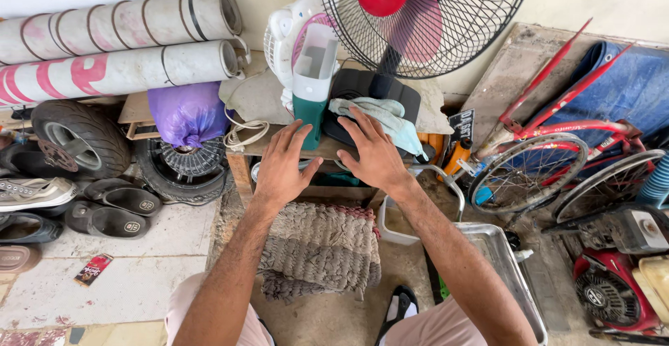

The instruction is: The person disassembles a table fan by removing the front grille, the central cap, and the fan blade. They wipe the fan blade with a cloth and place the removed parts into a nearby tray.

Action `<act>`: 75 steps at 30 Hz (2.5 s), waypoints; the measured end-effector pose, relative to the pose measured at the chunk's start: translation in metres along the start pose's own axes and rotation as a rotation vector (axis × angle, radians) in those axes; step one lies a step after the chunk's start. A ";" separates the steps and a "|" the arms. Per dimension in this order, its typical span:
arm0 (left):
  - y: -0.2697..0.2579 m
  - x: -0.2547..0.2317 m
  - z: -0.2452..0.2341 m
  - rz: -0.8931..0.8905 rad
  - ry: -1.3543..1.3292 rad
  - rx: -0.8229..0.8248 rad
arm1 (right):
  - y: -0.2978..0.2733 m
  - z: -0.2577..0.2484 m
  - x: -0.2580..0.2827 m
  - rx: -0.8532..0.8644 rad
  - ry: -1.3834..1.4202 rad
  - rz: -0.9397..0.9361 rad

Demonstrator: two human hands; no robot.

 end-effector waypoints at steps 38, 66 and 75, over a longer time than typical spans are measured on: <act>0.024 0.023 -0.022 -0.215 -0.232 -0.130 | 0.158 0.045 0.019 -0.116 0.214 0.502; 0.010 0.033 -0.023 -0.248 -0.272 -0.108 | 0.120 -0.020 0.051 -0.170 0.152 0.133; 0.018 0.042 -0.025 -0.403 -0.333 -0.160 | 0.149 -0.002 0.067 -0.080 0.251 0.038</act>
Point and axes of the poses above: each hand's wrist, its own y-axis towards the middle knuckle, its own z-axis out of the palm, x = y × z, the point moved 2 cm from there along y, towards the middle knuckle, and after that the axes turned 14 degrees about -y, right-handed, at the moved point
